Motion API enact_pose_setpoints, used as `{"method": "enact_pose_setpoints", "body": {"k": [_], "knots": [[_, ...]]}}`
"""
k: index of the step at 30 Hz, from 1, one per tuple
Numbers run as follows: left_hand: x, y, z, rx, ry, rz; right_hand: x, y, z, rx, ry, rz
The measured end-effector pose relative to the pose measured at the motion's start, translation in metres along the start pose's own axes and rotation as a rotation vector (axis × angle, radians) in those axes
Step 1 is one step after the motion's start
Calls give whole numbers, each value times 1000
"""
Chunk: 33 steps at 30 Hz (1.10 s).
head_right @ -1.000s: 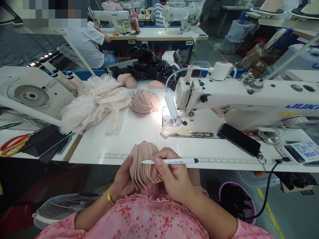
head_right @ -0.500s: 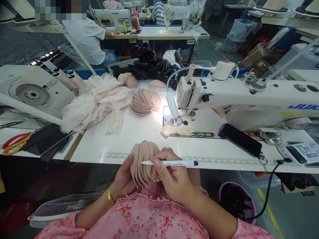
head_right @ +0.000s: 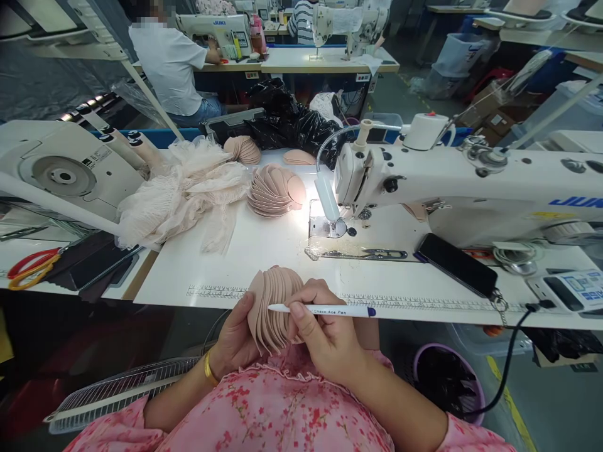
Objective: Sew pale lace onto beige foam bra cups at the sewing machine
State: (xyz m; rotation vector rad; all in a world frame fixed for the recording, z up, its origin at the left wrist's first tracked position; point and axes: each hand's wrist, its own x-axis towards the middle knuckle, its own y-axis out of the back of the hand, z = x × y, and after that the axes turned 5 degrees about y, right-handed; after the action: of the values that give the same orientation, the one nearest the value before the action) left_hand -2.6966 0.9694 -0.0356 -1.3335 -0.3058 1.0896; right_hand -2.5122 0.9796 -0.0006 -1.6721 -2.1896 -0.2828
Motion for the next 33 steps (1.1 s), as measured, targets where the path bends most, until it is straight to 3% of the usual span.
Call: {"method": "enact_pose_setpoints", "body": {"k": [5,13,18,24,33], "knots": [[0,0,0,-20,-29,15,0,1,-1,44,21,48],[1,-6,-1,-73,8,-76,3,0,-1,-57,73,-23],[1,-7,-1,-71,-56,-15,4,1,-2,-73,88,-4],[1,-9,-2,-66,25,-150,5,0,-2,-107,135,-54],[3,-8,-4,-105,-6,-83,6,0,-2,-143,148,-95]]}}
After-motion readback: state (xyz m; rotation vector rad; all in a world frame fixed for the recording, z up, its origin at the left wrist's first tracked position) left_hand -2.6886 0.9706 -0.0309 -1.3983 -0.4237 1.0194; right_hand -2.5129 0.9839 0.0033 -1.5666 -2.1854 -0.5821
